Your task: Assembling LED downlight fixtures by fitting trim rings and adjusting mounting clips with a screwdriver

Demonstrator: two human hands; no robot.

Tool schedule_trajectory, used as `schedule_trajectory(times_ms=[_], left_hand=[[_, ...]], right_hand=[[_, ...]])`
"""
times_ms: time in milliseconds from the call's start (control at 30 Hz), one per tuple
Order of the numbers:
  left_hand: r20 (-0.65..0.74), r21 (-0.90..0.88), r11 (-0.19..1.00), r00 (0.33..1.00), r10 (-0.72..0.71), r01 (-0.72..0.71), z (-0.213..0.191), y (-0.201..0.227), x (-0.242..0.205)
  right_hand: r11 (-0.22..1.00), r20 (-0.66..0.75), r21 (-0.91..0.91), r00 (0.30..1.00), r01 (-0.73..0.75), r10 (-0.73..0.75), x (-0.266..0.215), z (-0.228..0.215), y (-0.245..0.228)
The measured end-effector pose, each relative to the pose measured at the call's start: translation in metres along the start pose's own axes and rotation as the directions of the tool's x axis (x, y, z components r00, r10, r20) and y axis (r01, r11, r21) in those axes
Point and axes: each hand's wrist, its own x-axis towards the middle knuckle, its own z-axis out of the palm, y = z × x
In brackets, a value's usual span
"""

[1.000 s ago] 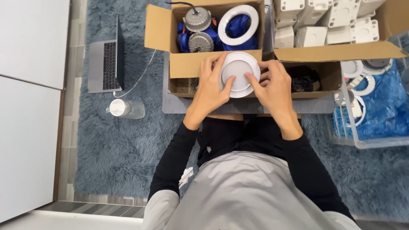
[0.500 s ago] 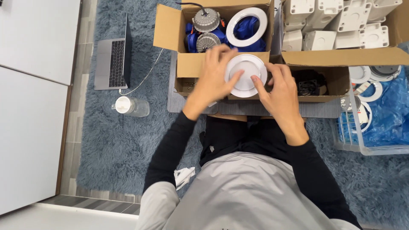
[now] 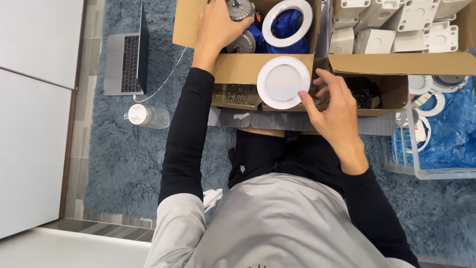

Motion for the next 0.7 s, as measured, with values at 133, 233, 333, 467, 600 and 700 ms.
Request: schedule_trajectory(times_ms=[133,233,333,467,600,700], left_hand=[[-0.039,-0.089,0.996,0.999,0.002,-0.005,-0.007,0.003,-0.011],[-0.120,-0.175,0.983,0.992,0.031,-0.052,-0.022,0.011,-0.022],[-0.230,-0.238,0.962,0.970,0.076,-0.131,-0.041,0.024,-0.037],[-0.184,-0.444,0.863,0.967,0.176,-0.242,-0.068,0.055,-0.073],[-0.115,-0.510,0.795,0.942,0.314,-0.327,-0.076,0.086,-0.108],[-0.028,-0.579,0.743,0.919,0.393,-0.336,-0.073,0.105,-0.133]], right_hand=[[0.998,-0.018,0.024,0.998,0.058,-0.057,0.005,-0.005,-0.001],[0.995,-0.039,0.043,0.996,0.087,-0.085,0.009,-0.007,0.000],[0.992,-0.047,0.061,0.993,0.114,-0.111,0.012,-0.009,-0.002],[0.987,-0.031,0.103,0.992,0.122,-0.120,0.013,-0.012,-0.001],[0.970,0.016,0.236,0.998,0.062,-0.067,0.014,-0.014,-0.010],[0.912,0.080,0.409,0.996,-0.010,-0.025,0.016,-0.007,-0.009]])
